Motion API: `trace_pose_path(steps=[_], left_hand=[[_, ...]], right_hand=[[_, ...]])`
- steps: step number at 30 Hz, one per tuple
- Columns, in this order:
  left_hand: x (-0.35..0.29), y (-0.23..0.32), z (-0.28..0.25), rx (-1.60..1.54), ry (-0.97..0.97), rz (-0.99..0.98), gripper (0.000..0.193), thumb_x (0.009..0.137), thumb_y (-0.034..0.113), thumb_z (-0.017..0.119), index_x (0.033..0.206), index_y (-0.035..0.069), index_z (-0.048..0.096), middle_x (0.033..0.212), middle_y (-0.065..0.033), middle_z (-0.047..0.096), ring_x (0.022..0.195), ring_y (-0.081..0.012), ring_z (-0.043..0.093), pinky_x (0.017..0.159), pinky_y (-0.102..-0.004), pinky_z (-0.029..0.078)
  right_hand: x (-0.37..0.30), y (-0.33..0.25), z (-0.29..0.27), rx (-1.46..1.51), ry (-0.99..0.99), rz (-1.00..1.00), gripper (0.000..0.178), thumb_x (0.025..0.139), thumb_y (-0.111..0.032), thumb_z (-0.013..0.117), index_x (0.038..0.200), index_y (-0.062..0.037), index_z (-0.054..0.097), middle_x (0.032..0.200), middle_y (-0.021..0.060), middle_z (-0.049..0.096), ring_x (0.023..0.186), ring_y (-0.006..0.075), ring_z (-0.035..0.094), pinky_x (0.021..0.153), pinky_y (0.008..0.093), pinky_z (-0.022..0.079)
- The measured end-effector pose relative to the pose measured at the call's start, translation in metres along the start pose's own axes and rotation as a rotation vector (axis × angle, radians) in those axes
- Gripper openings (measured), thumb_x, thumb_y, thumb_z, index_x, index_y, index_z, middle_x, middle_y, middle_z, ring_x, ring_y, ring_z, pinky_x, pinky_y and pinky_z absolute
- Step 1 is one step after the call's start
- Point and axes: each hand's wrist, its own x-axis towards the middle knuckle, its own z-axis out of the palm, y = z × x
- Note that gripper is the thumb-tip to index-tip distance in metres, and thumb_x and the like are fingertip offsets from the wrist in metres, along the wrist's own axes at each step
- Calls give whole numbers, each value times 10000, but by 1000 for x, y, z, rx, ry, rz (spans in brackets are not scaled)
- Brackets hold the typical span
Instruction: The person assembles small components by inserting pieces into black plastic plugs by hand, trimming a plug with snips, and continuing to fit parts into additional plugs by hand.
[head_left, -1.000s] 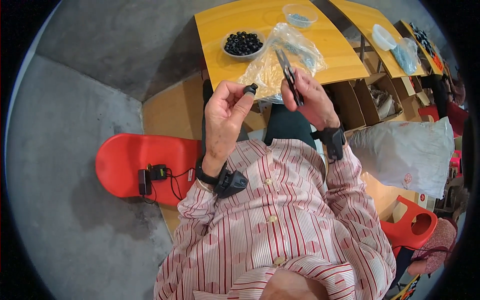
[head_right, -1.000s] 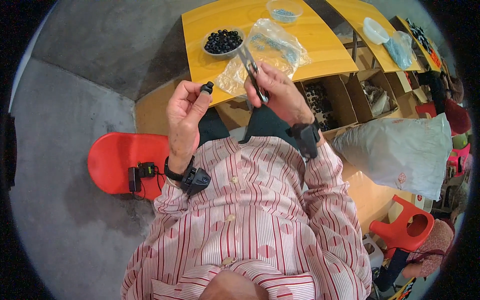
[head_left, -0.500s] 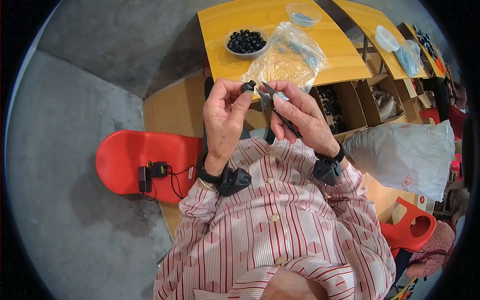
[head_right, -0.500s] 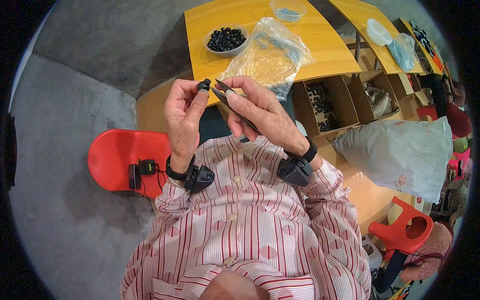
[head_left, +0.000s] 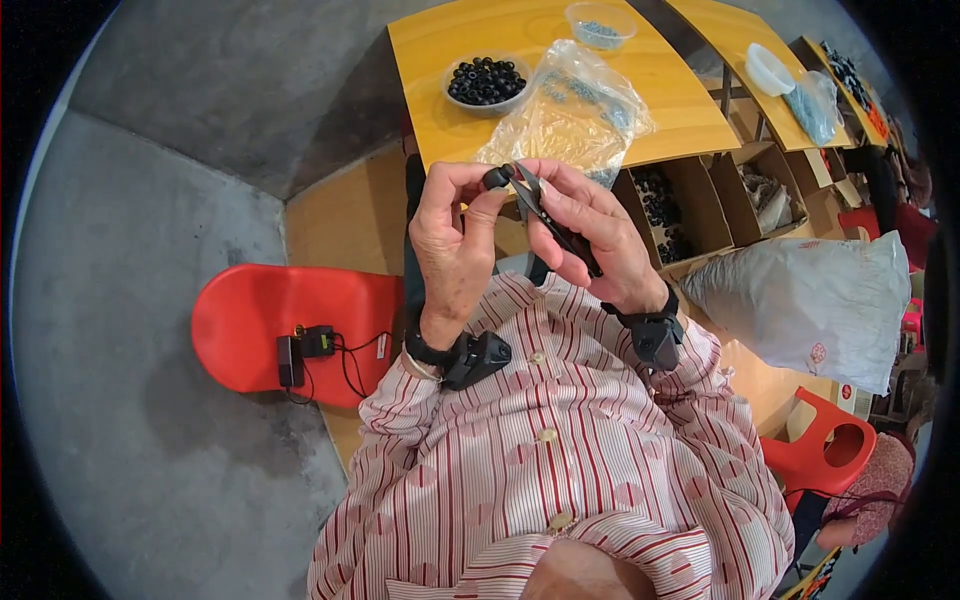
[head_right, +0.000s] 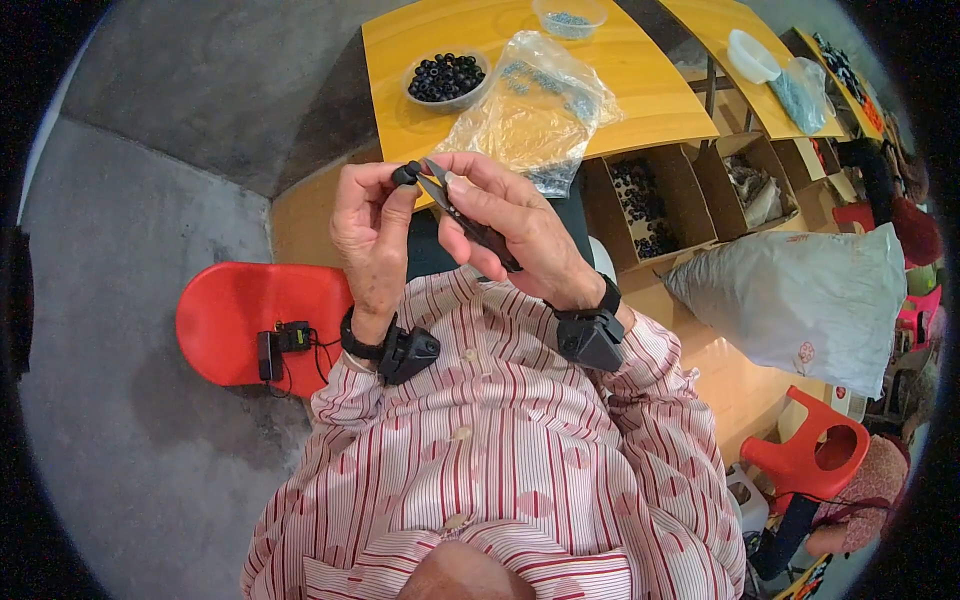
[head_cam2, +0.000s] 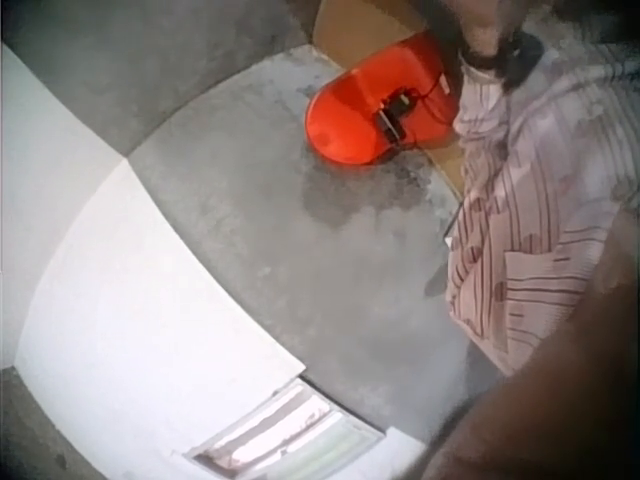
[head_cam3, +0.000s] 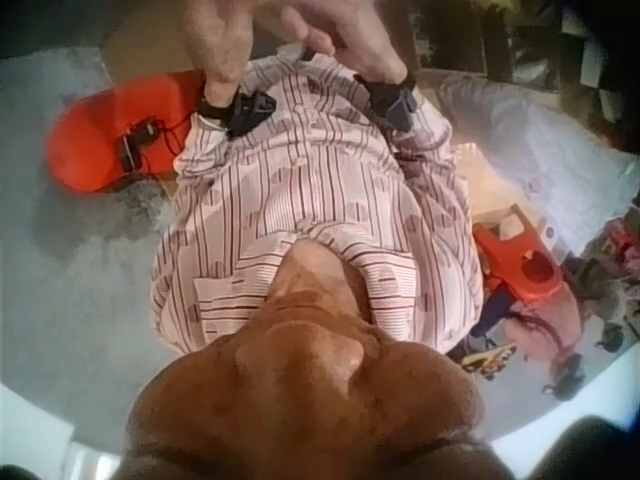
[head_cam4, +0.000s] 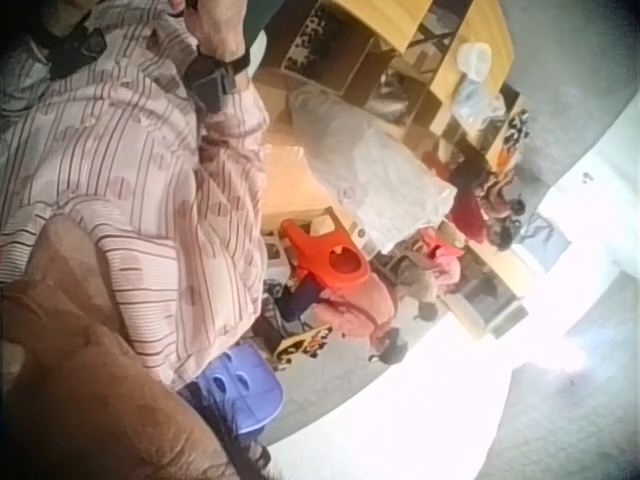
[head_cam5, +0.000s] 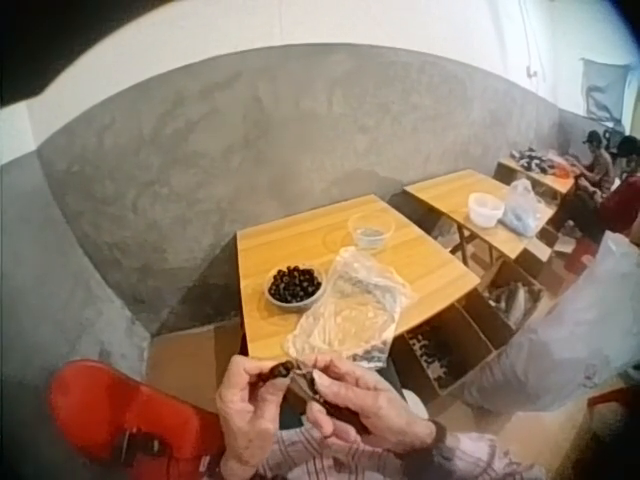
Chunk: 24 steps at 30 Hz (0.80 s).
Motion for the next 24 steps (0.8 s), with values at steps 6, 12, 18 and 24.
trace_pose_path(steps=[6,12,18,24], left_hand=[[0,0,-1,60,4,29,110,862,38,593,951,22,530,808,-29,572,732,-88,538,671,-222,447],[-1,-4,-4,126,10,100,120,853,41,599,952,24,531,810,-57,591,727,-132,576,656,-249,459],[0,-5,-1,255,30,269,130,841,53,619,933,24,533,787,-80,596,716,-155,596,650,-261,468],[-4,-7,-4,182,47,152,118,851,72,615,919,26,530,756,-76,596,683,-148,593,624,-254,464]], right_hand=[[1,0,4,-109,9,-61,380,932,-155,436,1271,15,411,559,-8,500,352,14,323,348,142,250],[0,1,5,-148,35,-35,329,941,-224,482,1210,-37,452,594,-7,512,399,10,336,378,149,242],[0,3,5,-38,9,24,269,948,-246,475,1125,-44,461,571,-15,483,389,14,308,376,162,220],[0,4,6,-70,-25,12,259,951,-246,472,1094,-31,448,564,-12,479,388,14,306,379,161,222]])
